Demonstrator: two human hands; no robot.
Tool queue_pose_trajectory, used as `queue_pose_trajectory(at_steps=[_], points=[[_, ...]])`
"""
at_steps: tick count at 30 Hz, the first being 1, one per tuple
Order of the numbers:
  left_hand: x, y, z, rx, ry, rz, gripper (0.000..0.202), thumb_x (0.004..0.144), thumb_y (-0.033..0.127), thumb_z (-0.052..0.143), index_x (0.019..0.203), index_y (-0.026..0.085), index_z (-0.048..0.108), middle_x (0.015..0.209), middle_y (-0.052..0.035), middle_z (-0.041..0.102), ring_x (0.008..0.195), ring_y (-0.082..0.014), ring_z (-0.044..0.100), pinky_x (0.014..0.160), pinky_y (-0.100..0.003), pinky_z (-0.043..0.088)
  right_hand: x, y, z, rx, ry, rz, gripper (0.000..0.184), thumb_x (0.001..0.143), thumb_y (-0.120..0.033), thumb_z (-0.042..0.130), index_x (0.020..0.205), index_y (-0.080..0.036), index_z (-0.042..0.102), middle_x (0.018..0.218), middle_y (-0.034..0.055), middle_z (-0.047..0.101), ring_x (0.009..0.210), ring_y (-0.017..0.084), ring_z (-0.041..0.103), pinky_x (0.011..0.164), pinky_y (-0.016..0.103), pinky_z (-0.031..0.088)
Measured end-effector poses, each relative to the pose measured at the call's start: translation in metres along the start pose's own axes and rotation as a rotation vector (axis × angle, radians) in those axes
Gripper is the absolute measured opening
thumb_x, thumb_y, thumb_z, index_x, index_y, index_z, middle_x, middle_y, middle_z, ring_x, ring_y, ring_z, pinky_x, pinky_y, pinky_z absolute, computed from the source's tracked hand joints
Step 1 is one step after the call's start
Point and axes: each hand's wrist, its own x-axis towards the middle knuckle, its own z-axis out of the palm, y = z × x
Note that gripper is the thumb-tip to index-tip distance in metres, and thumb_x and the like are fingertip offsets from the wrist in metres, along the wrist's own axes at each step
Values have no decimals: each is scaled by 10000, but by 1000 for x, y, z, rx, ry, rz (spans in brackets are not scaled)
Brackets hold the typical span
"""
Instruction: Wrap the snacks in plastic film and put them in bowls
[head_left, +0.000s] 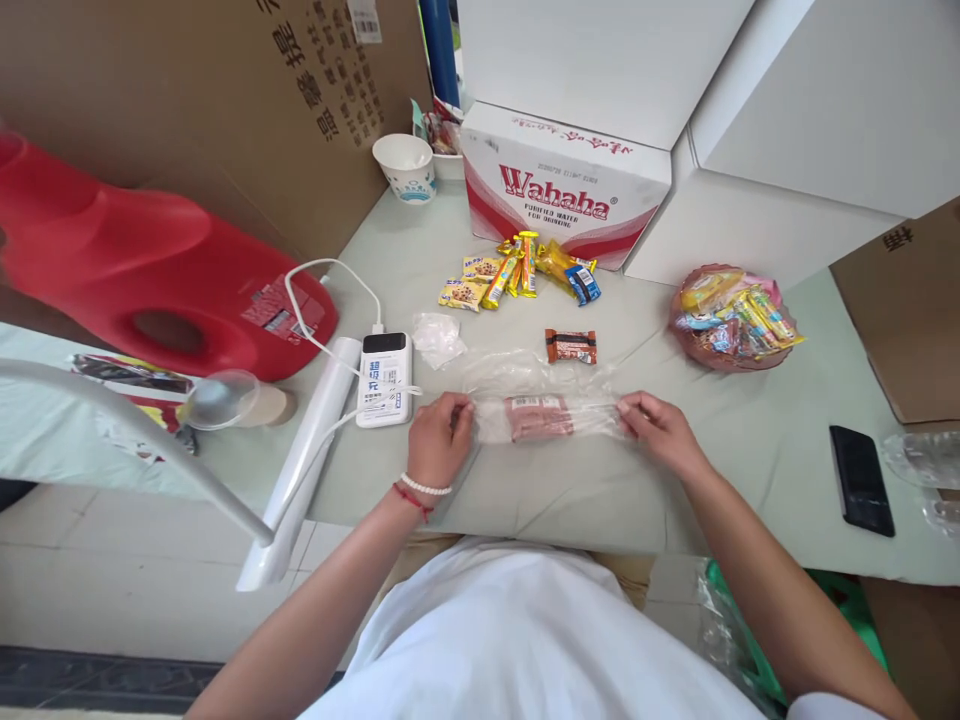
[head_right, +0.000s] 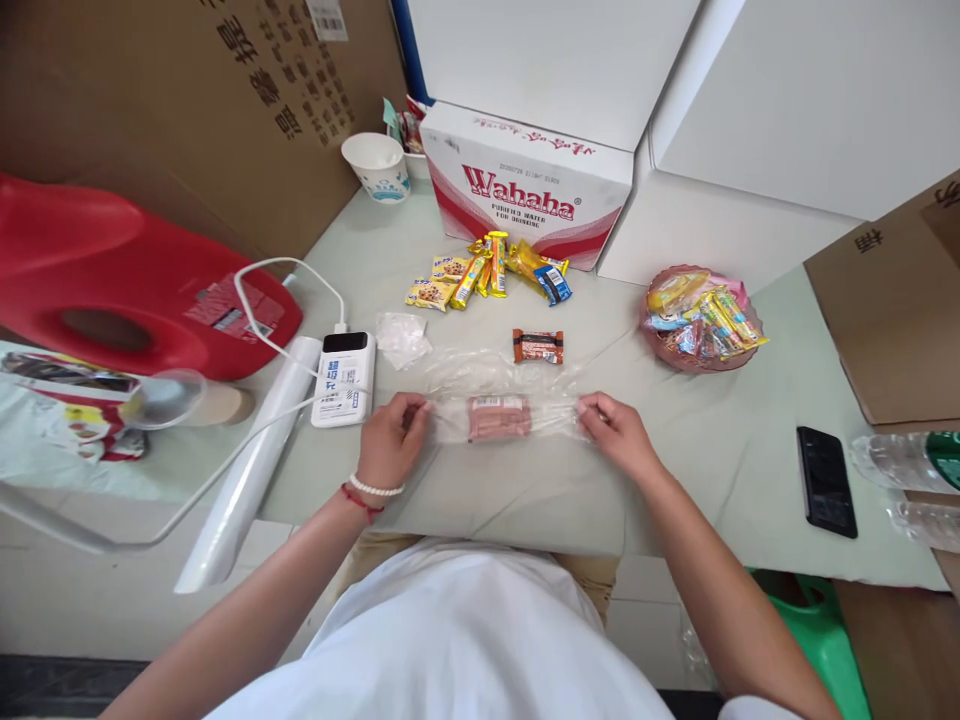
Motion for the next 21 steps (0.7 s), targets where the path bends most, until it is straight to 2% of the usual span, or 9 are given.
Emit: queue_pose_trajectory(at_steps=[3, 6, 8, 10, 12, 15, 17, 19, 21], points=[[20, 10, 16, 132, 68, -29, 168, 900, 249, 546, 963, 171, 681, 909, -119, 684, 896, -299, 624, 823, -425, 470, 32, -13, -18, -338, 71, 61, 243, 965, -324, 528, 1025, -192, 723, 898, 77, 722, 787, 217, 662, 704, 311, 488], [22, 18, 26, 207, 204, 28, 272, 842, 155, 582, 1084, 139, 705, 1038, -171, 649, 1007, -331, 567, 891, -455, 446, 56, -40, -16, -474, 161, -176, 299, 990, -273, 478, 1123, -175, 728, 1045, 120, 724, 997, 253, 667, 856, 346, 502], [19, 22, 27, 225, 240, 90, 319, 828, 80, 561, 1080, 179, 731, 1066, -160, 642, 1016, -319, 544, 903, -458, 418, 74, -62, 0, -382, 33, -403, 339, 1017, -234, 425, 1196, -167, 704, 1138, 114, 720, 1094, 228, 652, 959, 332, 493], [16, 25, 27, 227, 188, 176, 353, 820, 32, 549, 1009, 240, 763, 1068, -131, 656, 1033, -305, 536, 889, -451, 390, 93, -80, 22, -343, -115, -495, 385, 1005, -154, 406, 1298, -161, 656, 1271, 108, 690, 1187, 210, 621, 1037, 321, 466], [16, 26, 25, 217, 92, 249, 354, 825, 27, 556, 944, 274, 780, 1069, -110, 673, 1082, -302, 532, 894, -453, 369, 113, -90, 43, -434, -166, -429, 456, 974, -112, 446, 1410, -143, 578, 1390, 127, 631, 1279, 241, 562, 1084, 349, 435], [22, 25, 22, 185, -22, 228, 305, 870, 87, 543, 930, 263, 785, 1019, -98, 692, 1073, -297, 544, 903, -461, 365, 137, -93, 61, -619, -93, -271, 530, 956, -207, 561, 1472, -101, 505, 1428, 193, 582, 1310, 323, 505, 1075, 406, 420], [26, 25, 20, 144, -63, 171, 295, 900, 138, 509, 987, 237, 772, 997, -95, 695, 1029, -287, 561, 893, -458, 381, 148, -89, 62, -658, -81, -191, 513, 946, -289, 609, 1412, -84, 549, 1324, 212, 633, 1221, 334, 547, 1010, 404, 439], [28, 26, 19, 113, -81, 136, 281, 922, 226, 509, 1066, 213, 750, 1028, -103, 692, 1030, -291, 571, 893, -457, 400, 154, -85, 55, -654, -138, -145, 382, 933, -289, 621, 1268, -108, 646, 1191, 179, 689, 1113, 307, 585, 954, 379, 444], [28, 28, 19, 112, -65, 109, 345, 909, 357, 569, 1174, 193, 716, 1106, -129, 674, 1077, -318, 566, 909, -465, 417, 155, -84, 47, -648, -186, -180, 226, 921, -256, 617, 1094, -148, 716, 1134, 143, 702, 1089, 291, 577, 953, 375, 426]])
